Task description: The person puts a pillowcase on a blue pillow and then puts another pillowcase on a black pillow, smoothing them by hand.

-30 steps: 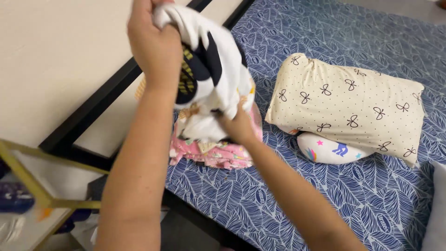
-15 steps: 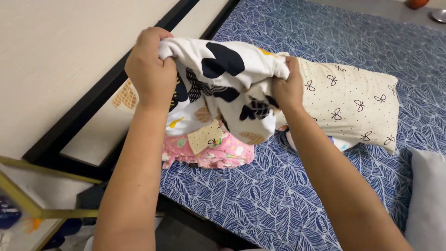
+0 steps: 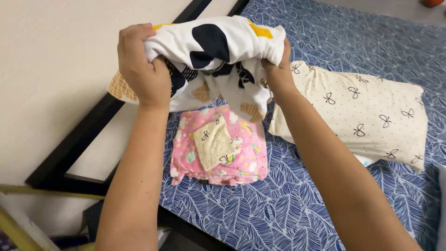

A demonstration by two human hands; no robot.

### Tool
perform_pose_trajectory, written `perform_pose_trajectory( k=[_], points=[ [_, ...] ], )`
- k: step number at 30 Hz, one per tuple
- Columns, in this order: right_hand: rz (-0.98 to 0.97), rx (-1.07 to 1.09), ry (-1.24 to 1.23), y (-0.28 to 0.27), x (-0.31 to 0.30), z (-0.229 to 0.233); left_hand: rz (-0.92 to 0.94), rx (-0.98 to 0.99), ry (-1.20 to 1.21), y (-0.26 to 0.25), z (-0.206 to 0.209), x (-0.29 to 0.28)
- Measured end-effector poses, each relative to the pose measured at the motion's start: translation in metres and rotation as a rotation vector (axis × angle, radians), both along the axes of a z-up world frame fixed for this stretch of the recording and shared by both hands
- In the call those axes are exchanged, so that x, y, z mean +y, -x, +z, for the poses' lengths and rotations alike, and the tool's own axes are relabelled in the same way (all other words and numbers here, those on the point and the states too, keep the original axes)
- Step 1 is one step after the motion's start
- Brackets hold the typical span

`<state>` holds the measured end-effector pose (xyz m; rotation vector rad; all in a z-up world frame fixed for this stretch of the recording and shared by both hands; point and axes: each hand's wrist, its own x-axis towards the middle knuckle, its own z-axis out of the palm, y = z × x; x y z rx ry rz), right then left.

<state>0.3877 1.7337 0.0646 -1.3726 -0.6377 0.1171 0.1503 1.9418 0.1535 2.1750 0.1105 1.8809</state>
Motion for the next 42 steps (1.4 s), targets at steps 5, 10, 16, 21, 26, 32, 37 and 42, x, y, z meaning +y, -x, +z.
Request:
perform_pose_trajectory(
  k=[5, 10, 16, 21, 26, 32, 37, 42],
  points=[
    [-0.025, -0.292, 0.146, -0.035, 0.018, -0.075, 0.009, 0.159, 0.027, -0.021, -0.086, 0.048],
    [-0.233, -0.118, 1.006, -0.027, -0.023, -0.229, 0.388, 0.777, 0.186, -0.003, -0.273, 0.072],
    [0.271, 0.047, 1.183, 0.05, -0.042, -0.394, -0.095, 1.663, 0.841, 0.034, -0.472, 0.025],
    [0.099, 0.285, 0.878, 0.087, -0.018, -0.443, -0.267, 1.556, 0.598, 0.046, -0.463, -0.033],
    [0.08, 0.316, 0.946, 0.103, 0.007, -0.417, -0.154, 1.707, 0.498, 0.046, -0.404, -0.058],
    [0.152, 0.108, 0.86, 0.114, 0.051, -0.341, -0.13, 1.18, 0.5, 0.036, -0.383, -0.067],
    [0.192, 0.405, 0.116, 0.119, 0.046, -0.276, -0.045, 0.647, 0.549, 0.014, -0.337, -0.066],
    [0.012, 0.641, 0.194, 0.095, -0.014, -0.252, -0.204, 0.728, 0.735, 0.0, -0.241, -0.079]
  ],
)
